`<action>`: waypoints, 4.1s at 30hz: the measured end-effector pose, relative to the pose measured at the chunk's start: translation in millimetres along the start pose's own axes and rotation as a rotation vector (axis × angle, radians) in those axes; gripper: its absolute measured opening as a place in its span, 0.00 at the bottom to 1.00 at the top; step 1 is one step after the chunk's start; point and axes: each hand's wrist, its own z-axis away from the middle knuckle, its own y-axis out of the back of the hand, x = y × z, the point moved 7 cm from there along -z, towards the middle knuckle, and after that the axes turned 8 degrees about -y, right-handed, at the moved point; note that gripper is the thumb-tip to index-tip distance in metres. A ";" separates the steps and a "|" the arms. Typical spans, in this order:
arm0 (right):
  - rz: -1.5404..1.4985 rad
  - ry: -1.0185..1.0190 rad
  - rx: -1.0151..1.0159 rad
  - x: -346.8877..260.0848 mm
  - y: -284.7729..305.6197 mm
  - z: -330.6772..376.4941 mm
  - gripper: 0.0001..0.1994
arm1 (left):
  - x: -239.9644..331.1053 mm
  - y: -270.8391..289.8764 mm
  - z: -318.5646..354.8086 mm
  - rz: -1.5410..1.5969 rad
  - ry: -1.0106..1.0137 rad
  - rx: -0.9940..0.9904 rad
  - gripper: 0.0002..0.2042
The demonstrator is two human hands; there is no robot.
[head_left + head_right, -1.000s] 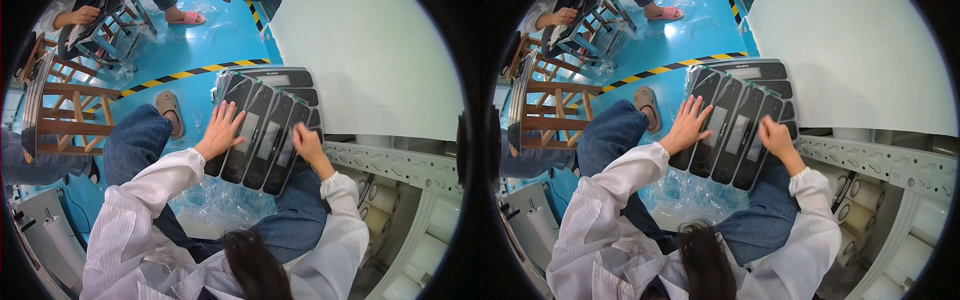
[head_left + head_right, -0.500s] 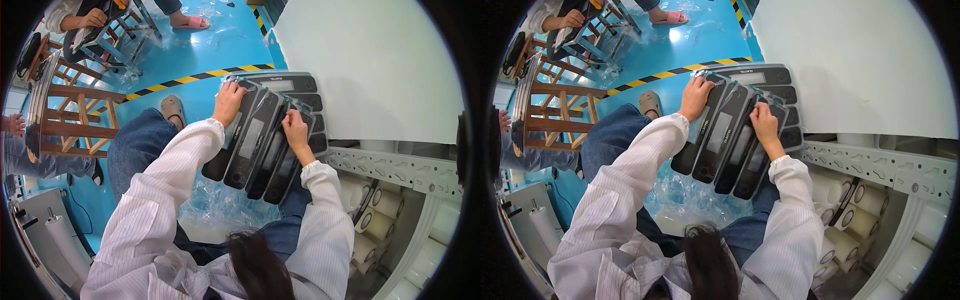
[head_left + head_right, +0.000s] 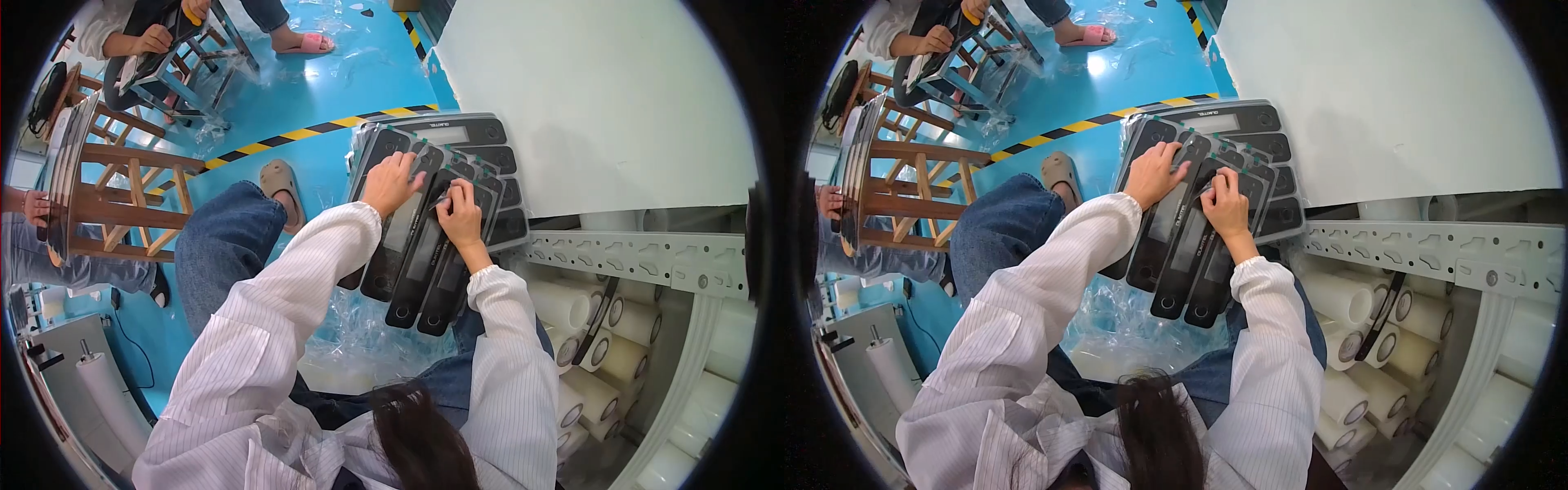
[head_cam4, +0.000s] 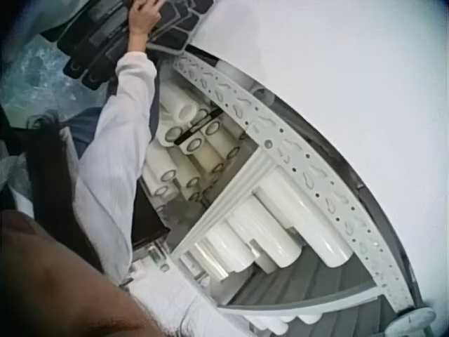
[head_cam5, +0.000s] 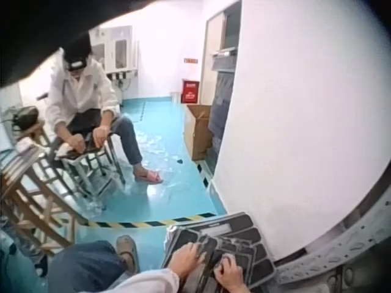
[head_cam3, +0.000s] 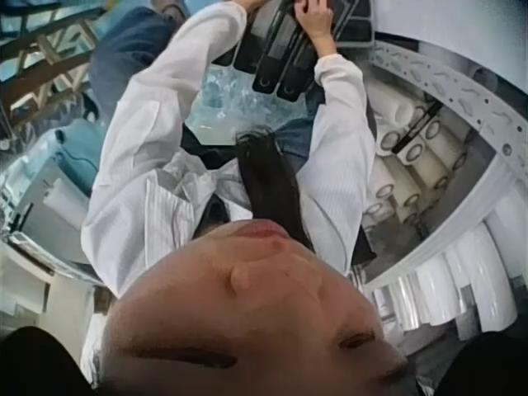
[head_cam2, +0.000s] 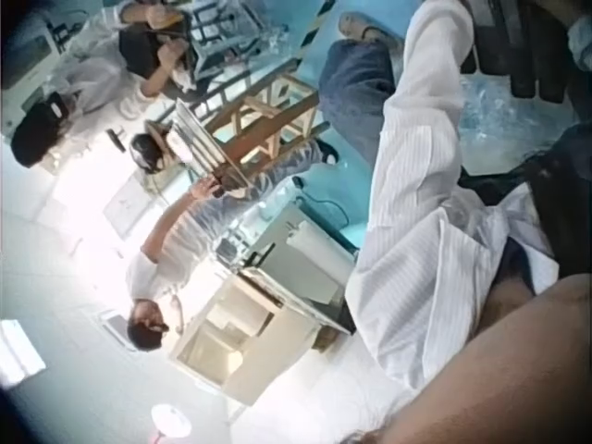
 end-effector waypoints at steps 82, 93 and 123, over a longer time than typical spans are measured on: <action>-0.386 -0.213 -0.251 -41.9 -4.5 -7.5 0.05 | -17.8 -30.4 -76.3 0.206 -0.295 -0.713 0.30; -0.364 0.002 -0.302 -64.1 8.4 -21.4 0.04 | 7.9 0.8 -75.5 0.288 -0.234 -1.297 0.22; -0.246 -0.575 -0.782 -144.1 147.3 194.2 0.09 | -226.1 85.7 63.9 0.235 0.432 -0.717 0.30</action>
